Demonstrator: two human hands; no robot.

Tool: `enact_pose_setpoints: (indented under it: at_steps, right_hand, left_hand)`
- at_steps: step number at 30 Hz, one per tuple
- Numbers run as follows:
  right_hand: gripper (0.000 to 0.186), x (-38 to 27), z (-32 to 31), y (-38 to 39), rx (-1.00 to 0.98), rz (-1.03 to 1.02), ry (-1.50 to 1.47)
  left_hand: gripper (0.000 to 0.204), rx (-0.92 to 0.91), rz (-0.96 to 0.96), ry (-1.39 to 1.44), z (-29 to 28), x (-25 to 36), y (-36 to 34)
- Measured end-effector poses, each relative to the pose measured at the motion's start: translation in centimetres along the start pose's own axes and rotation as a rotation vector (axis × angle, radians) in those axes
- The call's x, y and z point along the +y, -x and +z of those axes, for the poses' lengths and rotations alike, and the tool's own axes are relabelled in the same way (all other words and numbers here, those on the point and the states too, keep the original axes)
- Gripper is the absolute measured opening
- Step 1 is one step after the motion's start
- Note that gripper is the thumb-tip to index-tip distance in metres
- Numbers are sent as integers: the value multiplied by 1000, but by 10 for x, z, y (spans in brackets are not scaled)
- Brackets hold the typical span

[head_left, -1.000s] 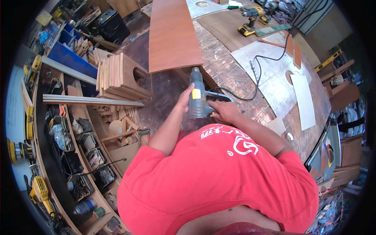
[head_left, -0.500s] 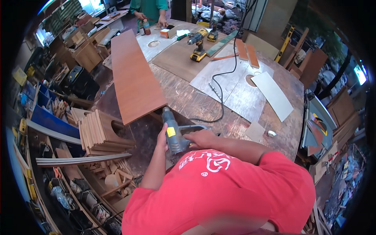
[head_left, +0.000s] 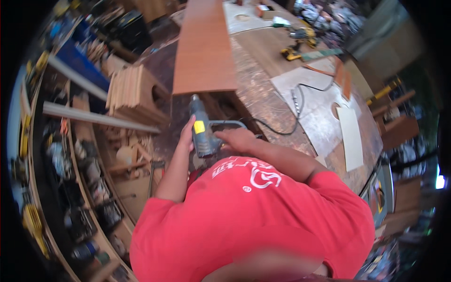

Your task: The person carries a wooden board to a workbench, heats an edge banding strip along the edge of the board using a heat gun, and presses the strip into place with a small tool.

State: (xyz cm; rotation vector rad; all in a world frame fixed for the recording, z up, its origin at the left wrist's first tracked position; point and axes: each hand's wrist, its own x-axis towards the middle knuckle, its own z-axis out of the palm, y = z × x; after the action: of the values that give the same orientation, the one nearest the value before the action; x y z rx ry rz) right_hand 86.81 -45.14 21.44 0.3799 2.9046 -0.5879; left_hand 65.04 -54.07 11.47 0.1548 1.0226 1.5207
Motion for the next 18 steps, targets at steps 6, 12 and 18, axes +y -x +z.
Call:
enact_pose_setpoints:
  at_steps: [6, 12, 18]
  right_hand:
    - [56, -12, -5, -45, -38, -127, 25]
    - [54, -25, -4, -72, -54, -170, 81]
    - [53, -20, -2, -63, -51, -129, 66]
  left_hand:
    - [49, 109, 119, 59, -26, 24, 17]
    - [53, 136, 97, 86, -52, 40, 24]
    - [52, 97, 71, 59, -45, 35, 17]
